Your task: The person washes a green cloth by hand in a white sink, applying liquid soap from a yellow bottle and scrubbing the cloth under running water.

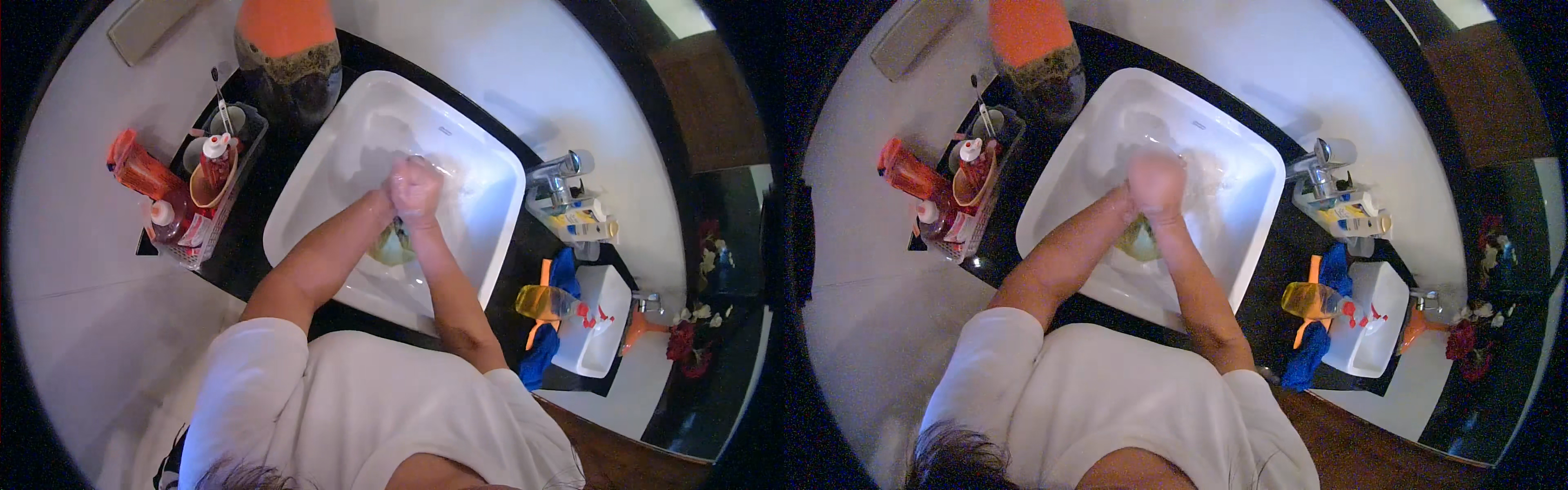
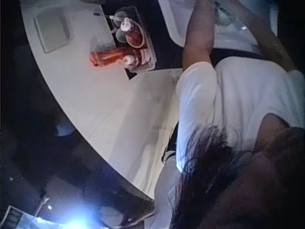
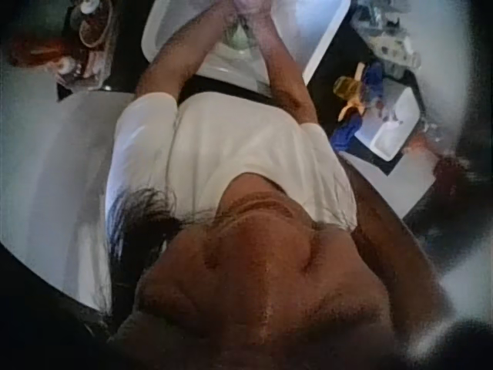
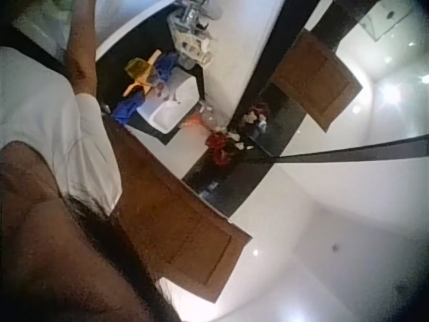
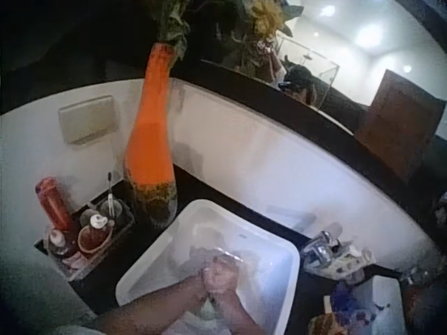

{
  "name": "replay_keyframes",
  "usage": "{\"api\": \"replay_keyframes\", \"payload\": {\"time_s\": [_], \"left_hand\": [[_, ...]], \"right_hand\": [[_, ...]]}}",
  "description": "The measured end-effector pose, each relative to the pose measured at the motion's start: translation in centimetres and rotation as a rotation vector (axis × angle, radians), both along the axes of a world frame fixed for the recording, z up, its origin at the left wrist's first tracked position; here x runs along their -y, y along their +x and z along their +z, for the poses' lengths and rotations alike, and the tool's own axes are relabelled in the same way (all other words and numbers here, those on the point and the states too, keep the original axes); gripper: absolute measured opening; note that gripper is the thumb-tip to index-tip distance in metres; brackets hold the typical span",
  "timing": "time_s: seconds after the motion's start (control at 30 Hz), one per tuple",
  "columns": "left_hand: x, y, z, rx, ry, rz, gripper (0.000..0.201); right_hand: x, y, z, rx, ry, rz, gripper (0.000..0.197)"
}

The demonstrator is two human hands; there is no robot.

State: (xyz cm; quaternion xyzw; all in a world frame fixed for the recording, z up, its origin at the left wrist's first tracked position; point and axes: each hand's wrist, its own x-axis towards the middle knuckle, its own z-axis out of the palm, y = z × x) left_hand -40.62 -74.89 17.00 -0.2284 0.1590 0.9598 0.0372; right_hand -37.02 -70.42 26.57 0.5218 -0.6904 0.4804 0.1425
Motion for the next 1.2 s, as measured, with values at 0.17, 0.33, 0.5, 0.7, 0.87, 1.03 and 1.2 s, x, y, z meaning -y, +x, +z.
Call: {"api": "replay_keyframes", "payload": {"time_s": [0.17, 0.33, 0.5, 0.7, 0.87, 1.03, 1.2], "left_hand": [[-1.0, -0.7, 1.9, 0.107, -0.113, -0.141, 0.016], [0.9, -1.6, -3.2, -0.101, 0.136, 0.16, 0.019], [0.7, -0.1, 3.5, 0.137, -0.238, -0.16, 0.034], [2.7, 3.5, 7.7, 0.129, -1.5, -0.064, 0.053], [4.5, 2.1, 8.9, -0.077, -1.474, -0.336, 0.05], [6.9, 3.7, 10.4, -0.192, -0.907, 0.098, 0.04], [8.8, 4.2, 11.8, -0.169, -0.481, 0.492, 0.029]], "right_hand": [[-2.4, -7.9, -4.2, 0.167, -0.021, -0.293, 0.033], [0.0, -1.6, 0.0, 0.161, -0.06, -0.136, 0.023], [-2.2, -8.7, -4.4, 0.154, -0.064, -0.454, 0.032], [-2.2, -8.6, -1.2, 1.277, 0.183, 0.008, 0.04], [-3.4, -10.1, -1.5, 1.183, -0.014, 0.063, 0.046], [-3.4, -6.0, 1.1, 1.427, -0.036, 0.404, 0.05], [-7.2, -6.1, -1.2, 0.765, 0.899, 0.451, 0.046]]}}
